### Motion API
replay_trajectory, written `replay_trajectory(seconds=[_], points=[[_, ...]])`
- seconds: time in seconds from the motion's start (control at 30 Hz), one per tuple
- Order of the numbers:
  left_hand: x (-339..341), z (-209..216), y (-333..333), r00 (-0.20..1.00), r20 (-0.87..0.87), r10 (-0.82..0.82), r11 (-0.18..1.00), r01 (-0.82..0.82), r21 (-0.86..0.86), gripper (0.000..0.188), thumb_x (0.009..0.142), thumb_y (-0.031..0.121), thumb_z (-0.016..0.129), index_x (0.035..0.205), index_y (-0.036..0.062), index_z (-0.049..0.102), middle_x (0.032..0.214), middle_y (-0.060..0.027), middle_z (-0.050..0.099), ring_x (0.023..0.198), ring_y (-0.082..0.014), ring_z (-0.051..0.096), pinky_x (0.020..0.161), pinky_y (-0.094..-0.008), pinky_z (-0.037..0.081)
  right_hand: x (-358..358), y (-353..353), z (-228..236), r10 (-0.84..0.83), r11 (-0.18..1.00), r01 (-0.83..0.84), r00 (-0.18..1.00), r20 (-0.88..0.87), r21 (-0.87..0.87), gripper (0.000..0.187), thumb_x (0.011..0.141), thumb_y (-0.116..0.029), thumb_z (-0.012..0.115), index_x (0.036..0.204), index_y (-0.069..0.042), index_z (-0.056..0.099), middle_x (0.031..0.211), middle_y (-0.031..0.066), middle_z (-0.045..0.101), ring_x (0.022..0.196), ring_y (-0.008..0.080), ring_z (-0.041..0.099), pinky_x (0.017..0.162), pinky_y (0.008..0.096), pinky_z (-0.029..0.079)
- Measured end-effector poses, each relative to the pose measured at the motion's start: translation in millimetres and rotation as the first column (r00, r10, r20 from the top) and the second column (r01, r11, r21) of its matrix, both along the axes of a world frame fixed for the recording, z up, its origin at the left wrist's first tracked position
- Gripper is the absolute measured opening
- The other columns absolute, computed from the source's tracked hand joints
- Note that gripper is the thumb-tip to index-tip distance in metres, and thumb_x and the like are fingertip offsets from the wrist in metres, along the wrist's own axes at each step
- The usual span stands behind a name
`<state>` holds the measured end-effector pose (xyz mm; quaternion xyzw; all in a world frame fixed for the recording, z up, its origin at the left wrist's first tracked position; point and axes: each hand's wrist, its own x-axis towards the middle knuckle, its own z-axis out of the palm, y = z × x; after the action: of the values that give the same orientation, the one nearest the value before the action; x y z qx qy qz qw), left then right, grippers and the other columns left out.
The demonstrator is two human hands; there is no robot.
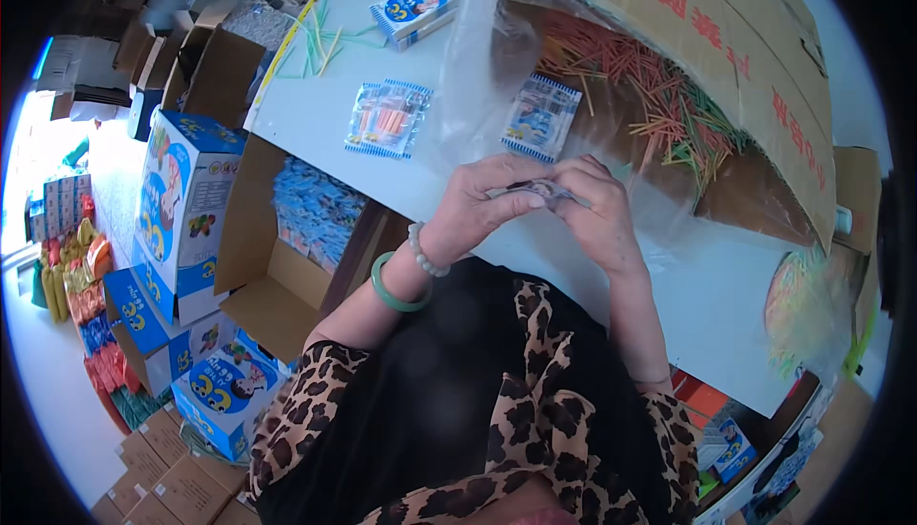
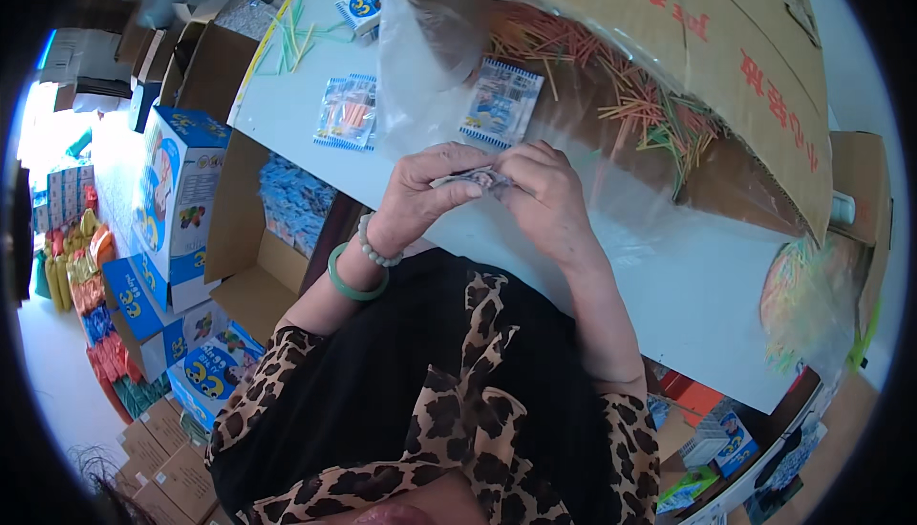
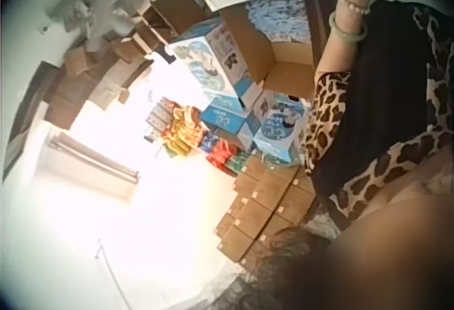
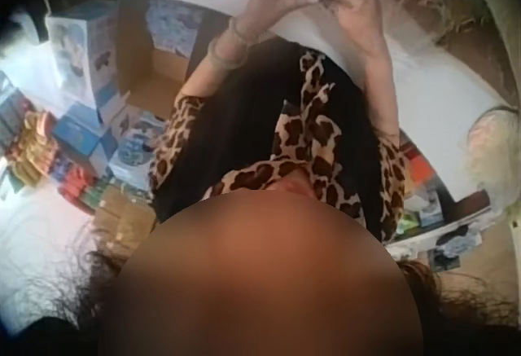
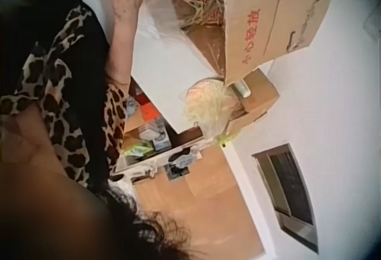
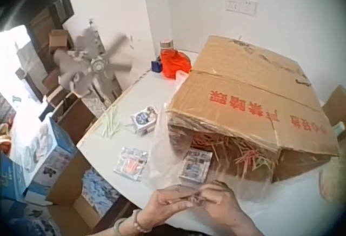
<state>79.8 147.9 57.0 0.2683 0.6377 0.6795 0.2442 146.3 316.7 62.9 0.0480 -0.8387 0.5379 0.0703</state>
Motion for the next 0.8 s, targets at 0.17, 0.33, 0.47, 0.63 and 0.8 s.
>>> replay_trajectory(seconds=[0.17,0.33,0.47,0.63,0.8], points=[[3,-6,-34,0.988,-0.114,0.105,0.994,-0.105,0.004,0.009,0.079,0.003,0.06,0.084,-0.0039,0.061,0.085,-0.0085,0.06,0.079,-0.0157,0.056,0.073,-0.0263,0.044,-10,-27,-5,0.085,0.985,-0.082,0.996,-0.015,0.151,0.013,0.067,0.002,0.06,0.078,-0.001,0.055,0.08,0.0076,0.057,0.077,0.0192,0.053,0.07,0.0287,0.042],[-27,-1,-68,0.862,0.035,0.505,0.835,-0.478,-0.271,0.001,0.078,-0.002,0.055,0.078,-0.0024,0.055,0.074,-0.0079,0.053,0.068,-0.0159,0.052,0.061,-0.0246,0.042,-23,-28,-5,-0.094,0.995,0.101,0.971,0.219,-0.018,0.015,0.075,-0.011,0.062,0.086,-0.004,0.054,0.082,0.0092,0.059,0.079,0.0248,0.057,0.071,0.0342,0.045],[-81,-30,-78,0.502,-0.837,0.215,0.597,-0.746,-0.295,0.01,0.074,0.0,0.059,0.084,-0.0007,0.059,0.084,-0.0129,0.056,0.072,-0.0235,0.055,0.063,-0.0296,0.043,-51,-13,-25,-0.583,0.728,0.313,0.75,0.311,0.61,0.029,0.077,-0.028,0.063,0.091,-0.006,0.051,0.088,0.011,0.061,0.083,0.0307,0.059,0.073,0.0387,0.046],[-66,-25,-56,0.086,-0.934,0.347,0.572,-0.809,0.138,0.025,0.066,0.003,0.068,0.091,0.0018,0.063,0.09,-0.0139,0.057,0.076,-0.0279,0.056,0.064,-0.0341,0.044,-64,-7,-62,-0.701,0.519,0.391,0.704,0.117,0.76,0.038,0.074,-0.032,0.065,0.093,-0.004,0.05,0.083,0.0107,0.064,0.08,0.0312,0.061,0.073,0.0402,0.048],[0,-17,-19,0.347,-0.925,0.155,0.9,-0.436,-0.012,0.019,0.064,0.008,0.071,0.082,0.0057,0.064,0.079,-0.0062,0.055,0.061,-0.0203,0.054,0.052,-0.0289,0.043,-62,11,-65,-0.663,0.735,0.471,0.651,0.369,0.488,0.023,0.077,-0.024,0.061,0.089,-0.006,0.055,0.081,0.0095,0.065,0.076,0.0267,0.062,0.069,0.0355,0.047]])
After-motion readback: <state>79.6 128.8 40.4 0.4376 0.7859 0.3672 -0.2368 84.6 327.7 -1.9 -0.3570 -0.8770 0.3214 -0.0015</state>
